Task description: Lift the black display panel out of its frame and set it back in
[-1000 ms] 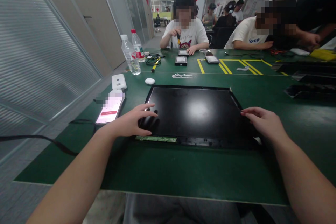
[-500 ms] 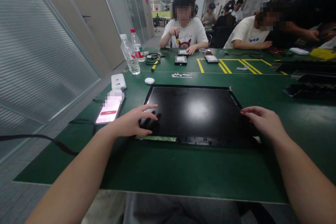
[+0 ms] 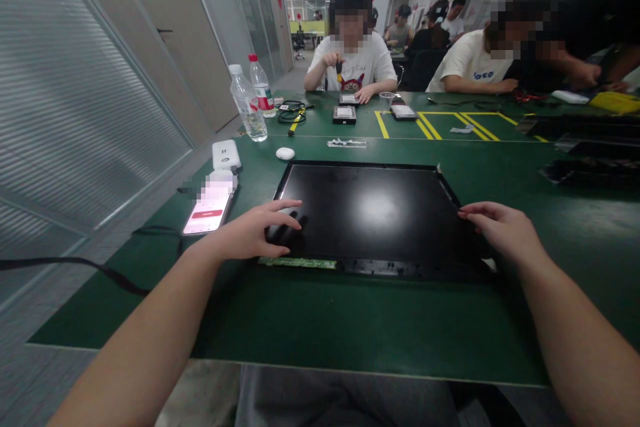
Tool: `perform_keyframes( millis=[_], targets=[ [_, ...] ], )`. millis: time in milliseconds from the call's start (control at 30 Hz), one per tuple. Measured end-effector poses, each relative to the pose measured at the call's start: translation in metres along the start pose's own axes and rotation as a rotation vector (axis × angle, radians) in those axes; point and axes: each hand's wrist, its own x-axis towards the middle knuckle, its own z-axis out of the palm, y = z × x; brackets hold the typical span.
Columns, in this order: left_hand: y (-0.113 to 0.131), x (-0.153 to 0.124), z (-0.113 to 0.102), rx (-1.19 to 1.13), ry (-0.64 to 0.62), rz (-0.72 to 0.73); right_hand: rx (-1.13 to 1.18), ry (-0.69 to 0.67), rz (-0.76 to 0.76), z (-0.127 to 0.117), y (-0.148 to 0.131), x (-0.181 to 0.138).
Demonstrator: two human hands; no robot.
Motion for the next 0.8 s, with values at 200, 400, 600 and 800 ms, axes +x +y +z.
perform_keyframes(
  millis=[200,400,600,800],
  targets=[
    [0.000,0.001,0.002,0.016,0.001,-0.024,0.037,0.010,-0.072,0.003,0.016,0.010],
    [-0.006,0.009,0.009,0.077,0.190,-0.162,0.044,0.014,-0.118,0.005,0.031,0.021],
    [-0.018,0.011,0.012,0.152,0.287,-0.314,0.079,0.002,-0.106,0.006,0.029,0.020],
    [-0.020,0.013,0.014,0.177,0.297,-0.417,0.212,-0.027,-0.059,0.008,0.024,0.017]
  ],
)
